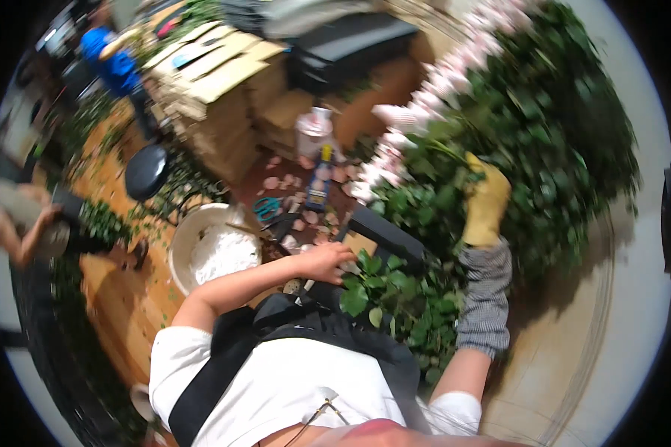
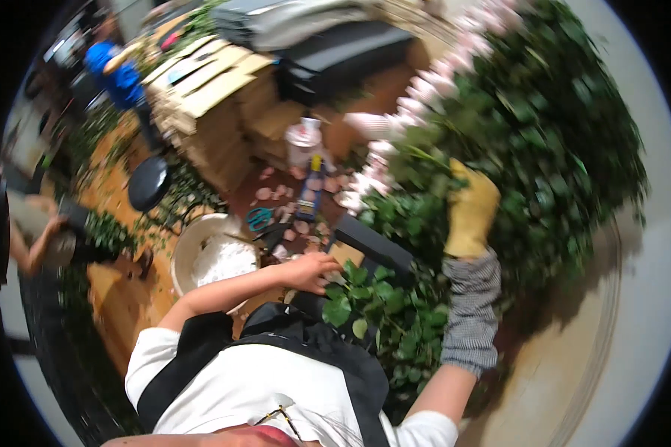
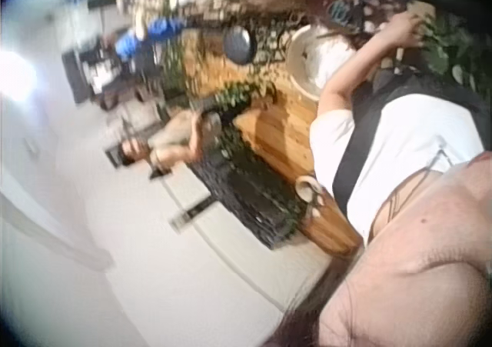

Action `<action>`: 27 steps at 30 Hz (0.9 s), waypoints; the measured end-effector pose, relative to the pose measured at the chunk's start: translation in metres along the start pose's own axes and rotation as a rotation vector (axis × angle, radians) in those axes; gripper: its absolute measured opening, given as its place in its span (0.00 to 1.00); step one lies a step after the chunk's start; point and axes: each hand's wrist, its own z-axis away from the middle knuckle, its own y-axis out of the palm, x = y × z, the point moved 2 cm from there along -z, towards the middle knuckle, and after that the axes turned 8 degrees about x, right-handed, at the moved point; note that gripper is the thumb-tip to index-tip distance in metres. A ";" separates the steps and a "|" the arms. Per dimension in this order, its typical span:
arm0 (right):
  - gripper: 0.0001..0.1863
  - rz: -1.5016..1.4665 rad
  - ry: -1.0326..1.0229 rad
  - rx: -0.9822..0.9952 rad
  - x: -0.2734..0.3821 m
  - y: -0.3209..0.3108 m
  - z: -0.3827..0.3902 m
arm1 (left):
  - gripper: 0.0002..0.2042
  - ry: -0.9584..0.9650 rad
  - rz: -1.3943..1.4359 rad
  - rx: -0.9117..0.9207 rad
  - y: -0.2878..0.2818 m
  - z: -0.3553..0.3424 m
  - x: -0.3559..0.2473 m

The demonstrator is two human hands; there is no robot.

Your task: The person picks up pink roses from a large pile, trims the stems, and places them into a black tray using a specialized holding tool. After filling the tray, they slide it into a plastic sleeve and set the finished arrangement aside.

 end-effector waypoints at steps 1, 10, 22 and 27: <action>0.19 -0.182 0.004 -0.015 0.025 -0.005 -0.006 | 0.33 -0.006 0.010 -0.015 -0.002 0.002 -0.002; 0.11 -0.019 0.217 0.499 0.033 -0.042 0.132 | 0.32 -0.047 0.024 0.029 -0.013 -0.003 -0.020; 0.05 0.016 0.418 0.797 0.071 0.062 0.278 | 0.13 0.223 -0.408 0.004 -0.048 -0.034 -0.041; 0.23 -0.841 0.631 0.758 0.024 0.066 0.317 | 0.29 0.007 -0.173 0.082 -0.024 -0.032 -0.026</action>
